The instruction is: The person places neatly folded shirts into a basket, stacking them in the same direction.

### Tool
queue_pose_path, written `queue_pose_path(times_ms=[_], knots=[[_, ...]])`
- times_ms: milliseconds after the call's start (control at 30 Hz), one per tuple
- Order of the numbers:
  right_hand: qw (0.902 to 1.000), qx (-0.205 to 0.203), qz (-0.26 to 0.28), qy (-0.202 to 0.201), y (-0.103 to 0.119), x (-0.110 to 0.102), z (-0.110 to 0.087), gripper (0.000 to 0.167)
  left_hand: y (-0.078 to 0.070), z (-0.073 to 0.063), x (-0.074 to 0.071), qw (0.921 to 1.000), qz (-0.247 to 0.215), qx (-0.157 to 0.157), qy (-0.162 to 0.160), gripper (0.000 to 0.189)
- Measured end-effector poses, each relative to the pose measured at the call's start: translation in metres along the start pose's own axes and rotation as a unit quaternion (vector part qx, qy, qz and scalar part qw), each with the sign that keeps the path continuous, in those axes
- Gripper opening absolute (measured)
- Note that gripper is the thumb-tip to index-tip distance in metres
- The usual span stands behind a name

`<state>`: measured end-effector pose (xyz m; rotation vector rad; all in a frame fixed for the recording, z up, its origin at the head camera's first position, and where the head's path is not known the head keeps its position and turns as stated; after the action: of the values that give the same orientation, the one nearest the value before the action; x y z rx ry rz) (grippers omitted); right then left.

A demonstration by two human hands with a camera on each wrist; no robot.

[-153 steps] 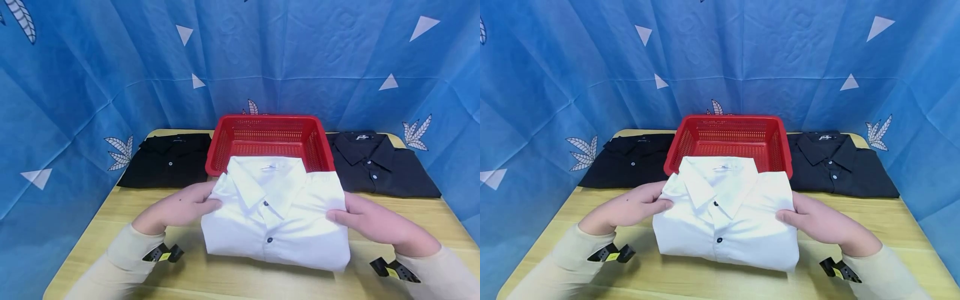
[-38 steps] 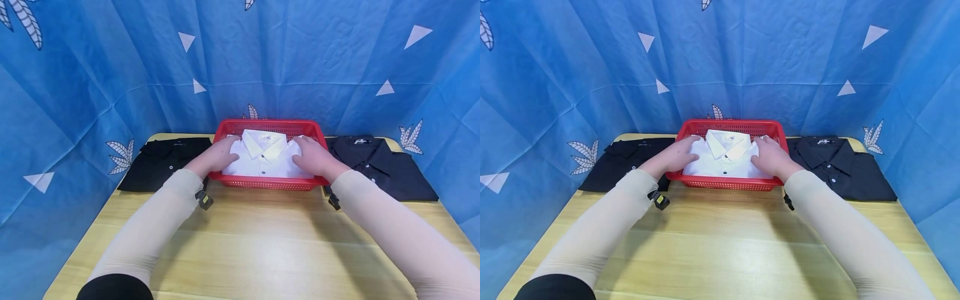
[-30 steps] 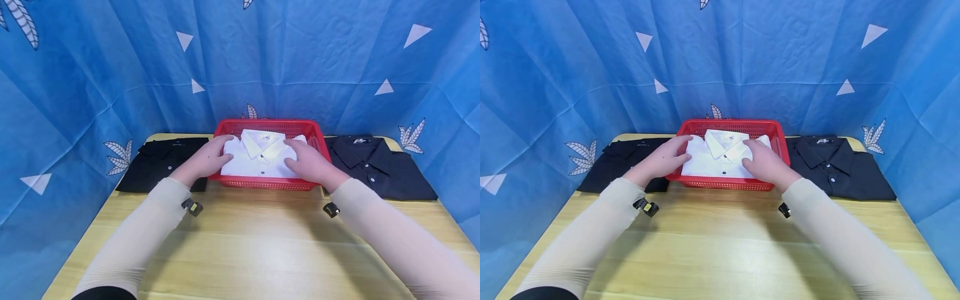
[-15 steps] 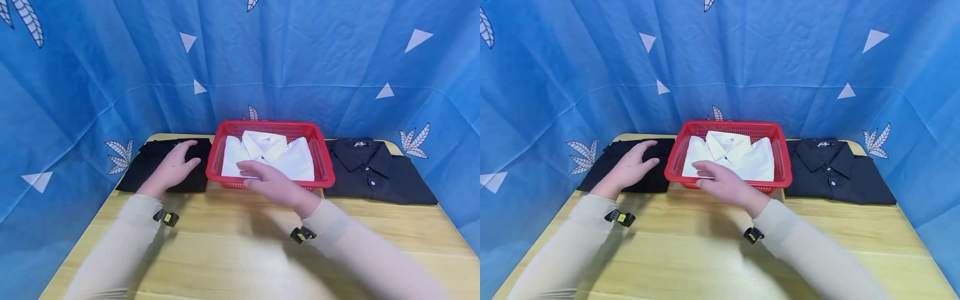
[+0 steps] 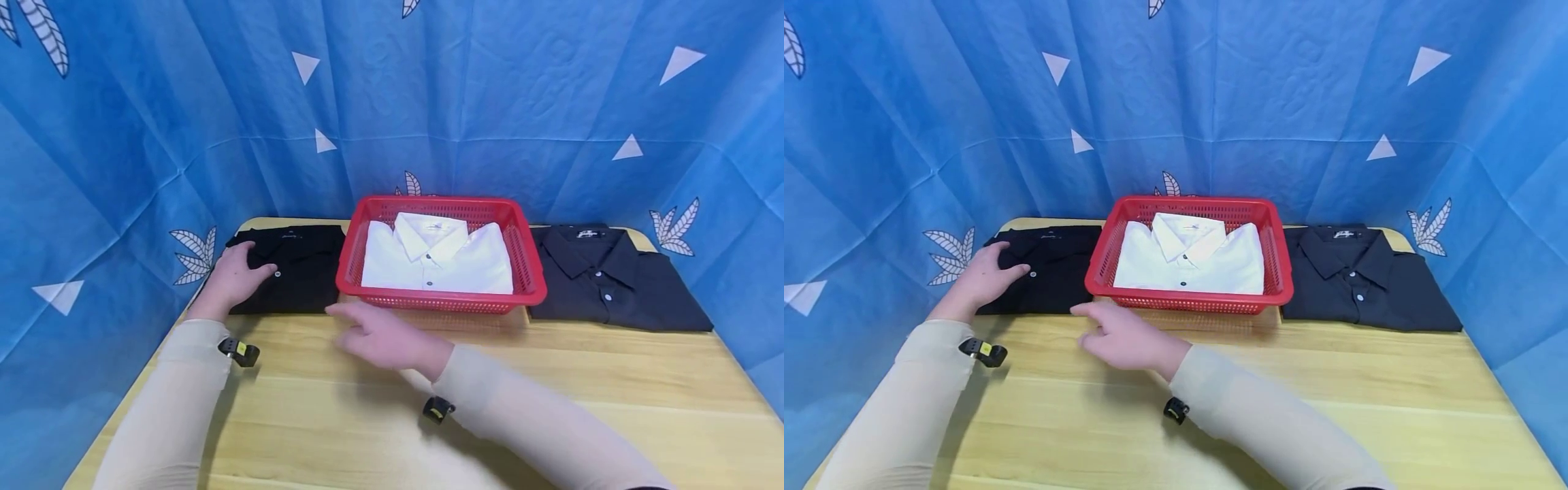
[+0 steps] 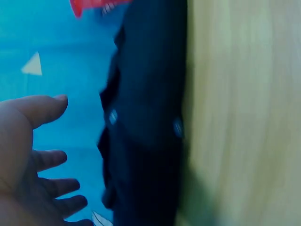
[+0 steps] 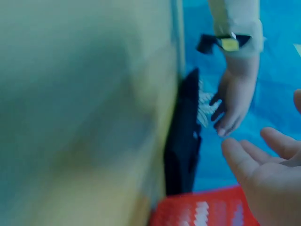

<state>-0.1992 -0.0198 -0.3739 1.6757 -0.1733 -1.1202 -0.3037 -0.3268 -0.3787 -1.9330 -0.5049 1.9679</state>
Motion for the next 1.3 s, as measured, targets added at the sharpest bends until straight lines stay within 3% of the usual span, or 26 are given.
queue_pose_path(times_ms=[233, 400, 533, 767, 1033, 1133, 1300], knots=[[0.9990, 0.030, -0.034, -0.004, -0.007, 0.031, 0.024, 0.060, 0.034, 0.004, -0.002, 0.9979, 0.007, -0.062, 0.018, 0.102], [0.9977, 0.059, -0.029, -0.018, -0.016, 0.035, 0.045, 0.065, 0.045, 0.007, -0.005, 0.9947, 0.004, -0.102, 0.015, 0.105], [0.9951, 0.095, -0.009, -0.024, -0.024, 0.036, 0.057, 0.070, 0.053, 0.010, -0.006, 0.9904, -0.005, -0.135, 0.031, 0.105], [0.9870, 0.141, 0.053, -0.055, -0.032, 0.037, 0.072, 0.076, 0.061, 0.011, -0.002, 0.9895, 0.010, -0.138, 0.040, 0.103], [0.9801, 0.162, 0.092, -0.069, -0.035, 0.039, 0.075, 0.077, 0.070, 0.007, -0.002, 0.9823, -0.033, -0.175, 0.059, 0.104], [0.9726, 0.167, 0.143, -0.075, -0.036, 0.039, 0.075, 0.079, 0.071, 0.004, -0.006, 0.9801, -0.039, -0.185, 0.060, 0.103], [0.9448, 0.164, 0.267, -0.095, -0.037, 0.042, 0.076, 0.081, 0.072, 0.000, -0.011, 0.9771, -0.025, -0.201, 0.067, 0.101]])
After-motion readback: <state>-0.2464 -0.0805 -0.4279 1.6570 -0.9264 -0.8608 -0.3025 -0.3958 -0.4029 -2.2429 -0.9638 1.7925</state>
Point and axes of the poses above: each hand's wrist, its own z-axis towards the middle knuckle, its own x-axis out of the palm, y = z × x, the point moved 3 cm from there along z, towards the middle knuckle, and after that the axes turned 1 degree about -y, right-handed, at the moved point
